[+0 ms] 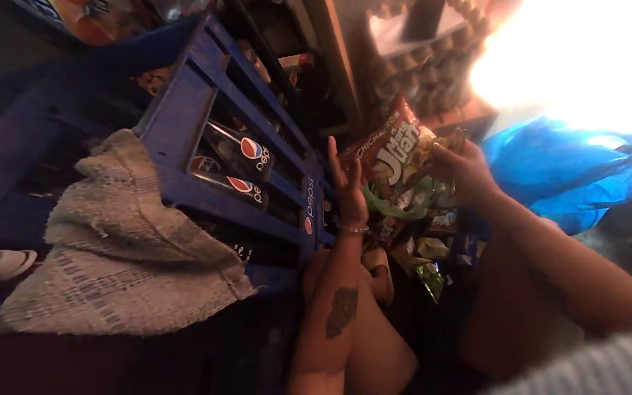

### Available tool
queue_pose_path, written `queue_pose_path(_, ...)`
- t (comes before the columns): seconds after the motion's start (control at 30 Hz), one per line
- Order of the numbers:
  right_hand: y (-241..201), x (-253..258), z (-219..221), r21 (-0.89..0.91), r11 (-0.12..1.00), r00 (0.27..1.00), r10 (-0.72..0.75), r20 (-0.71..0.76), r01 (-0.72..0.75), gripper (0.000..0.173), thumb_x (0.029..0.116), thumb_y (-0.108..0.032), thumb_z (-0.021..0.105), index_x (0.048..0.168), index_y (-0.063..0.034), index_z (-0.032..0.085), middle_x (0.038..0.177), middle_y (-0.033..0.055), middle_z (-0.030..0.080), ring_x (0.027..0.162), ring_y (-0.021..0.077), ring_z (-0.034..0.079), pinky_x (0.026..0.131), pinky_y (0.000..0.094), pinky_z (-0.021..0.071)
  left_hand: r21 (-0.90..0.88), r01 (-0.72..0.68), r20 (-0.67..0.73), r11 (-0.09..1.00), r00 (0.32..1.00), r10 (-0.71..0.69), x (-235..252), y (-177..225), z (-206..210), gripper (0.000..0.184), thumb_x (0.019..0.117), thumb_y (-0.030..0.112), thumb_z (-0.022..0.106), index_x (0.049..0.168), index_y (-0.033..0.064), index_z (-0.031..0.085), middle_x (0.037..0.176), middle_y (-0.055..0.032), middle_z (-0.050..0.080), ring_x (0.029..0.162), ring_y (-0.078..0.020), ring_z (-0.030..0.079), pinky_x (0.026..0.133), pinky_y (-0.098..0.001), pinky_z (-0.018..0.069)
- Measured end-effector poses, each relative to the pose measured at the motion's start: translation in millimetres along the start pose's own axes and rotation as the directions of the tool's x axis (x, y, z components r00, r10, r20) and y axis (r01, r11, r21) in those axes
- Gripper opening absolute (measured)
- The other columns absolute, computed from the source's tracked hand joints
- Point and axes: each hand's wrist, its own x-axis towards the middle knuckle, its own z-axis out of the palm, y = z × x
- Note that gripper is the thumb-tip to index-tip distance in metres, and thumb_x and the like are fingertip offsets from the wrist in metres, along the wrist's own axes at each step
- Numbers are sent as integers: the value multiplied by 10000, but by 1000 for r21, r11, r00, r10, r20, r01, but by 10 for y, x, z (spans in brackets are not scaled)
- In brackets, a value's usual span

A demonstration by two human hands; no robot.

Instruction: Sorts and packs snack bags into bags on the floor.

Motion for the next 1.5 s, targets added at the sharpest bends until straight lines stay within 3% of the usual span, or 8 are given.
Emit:
queue_pose_path(0.13, -41, 35, -95, -42, 995, 994, -90, 69, 93, 79, 979, -85, 656, 1036, -60, 608, 836, 13, 682, 722, 96, 671, 693, 279, 601, 103, 42, -27, 994, 999, -40, 86, 101, -168, 421, 1080, 254, 486, 1435, 36, 547, 1418, -96, 594, 1249, -178, 599, 1027, -377, 517)
queue_pose_path(0.23, -80, 27, -124, -49, 992, 990, -107, 92, 112, 49, 985, -72, 635, 1028, -73, 611, 818, -9, 676, 693, 68, 653, 666, 247, 587, 158, 69, 43, 985, 996, -77, 77, 117, -190, 288, 1045, 111, 558, 1288, -9, 654, 1240, -80, 695, 1091, -107, 668, 964, -303, 551)
queue_pose_path(0.4, -116, 15, -176, -71, 988, 983, -124, 137, 135, 73, 982, -50, 630, 1014, -115, 622, 826, -39, 692, 686, 48, 658, 647, 227, 585, 163, 280, 48, 946, 956, -291, 62, 188, -135, 231, 1031, 89, 585, 1220, -1, 683, 1035, -54, 718, 857, -82, 682, 791, -272, 585)
queue_pose_path(0.63, -130, 17, -203, -117, 978, 976, -155, 155, 174, 69, 987, -41, 630, 985, -110, 626, 804, -44, 693, 669, 35, 657, 629, 210, 582, 56, 308, -2, 950, 951, -309, 33, 194, -95, 140, 1051, 112, 544, 1068, 24, 650, 880, -14, 683, 776, -73, 663, 739, -269, 583)
queue_pose_path(0.83, -73, 125, -206, -115, 990, 996, -74, 53, 80, 77, 1014, -112, 622, 1040, -41, 638, 845, 26, 693, 712, 102, 670, 666, 279, 598, -43, 250, -86, 967, 964, -253, 1, 125, -12, 162, 1067, 139, 512, 1059, 36, 638, 890, -14, 677, 810, -93, 670, 773, -300, 590)
queue_pose_path(1.1, -28, 47, -114, -129, 991, 990, -3, 141, 21, 115, 1023, -76, 590, 1104, -31, 658, 828, 4, 723, 569, 39, 583, 548, 197, 517, -131, 206, -277, 970, 932, -235, 32, 130, -50, 201, 1093, 153, 441, 1159, 35, 590, 975, -36, 654, 873, -123, 665, 804, -339, 590)
queue_pose_path(1.33, 26, -115, 39, -226, 973, 972, 9, 236, 46, 104, 1008, -86, 619, 1095, -62, 670, 787, -33, 666, 583, 22, 585, 550, 186, 525, -164, 189, -278, 968, 933, -229, 32, 126, -24, 151, 1086, 148, 451, 1134, 74, 573, 907, 1, 638, 794, -98, 661, 742, -302, 595)
queue_pose_path(1.5, 54, -94, 68, -228, 972, 960, 15, 279, 51, 71, 948, -59, 708, 954, -72, 639, 757, -17, 655, 592, 43, 601, 557, 205, 543, -104, 127, -263, 986, 953, -151, 38, 89, -15, 154, 1083, 146, 464, 1094, 64, 594, 907, 3, 649, 809, -94, 664, 747, -307, 596)
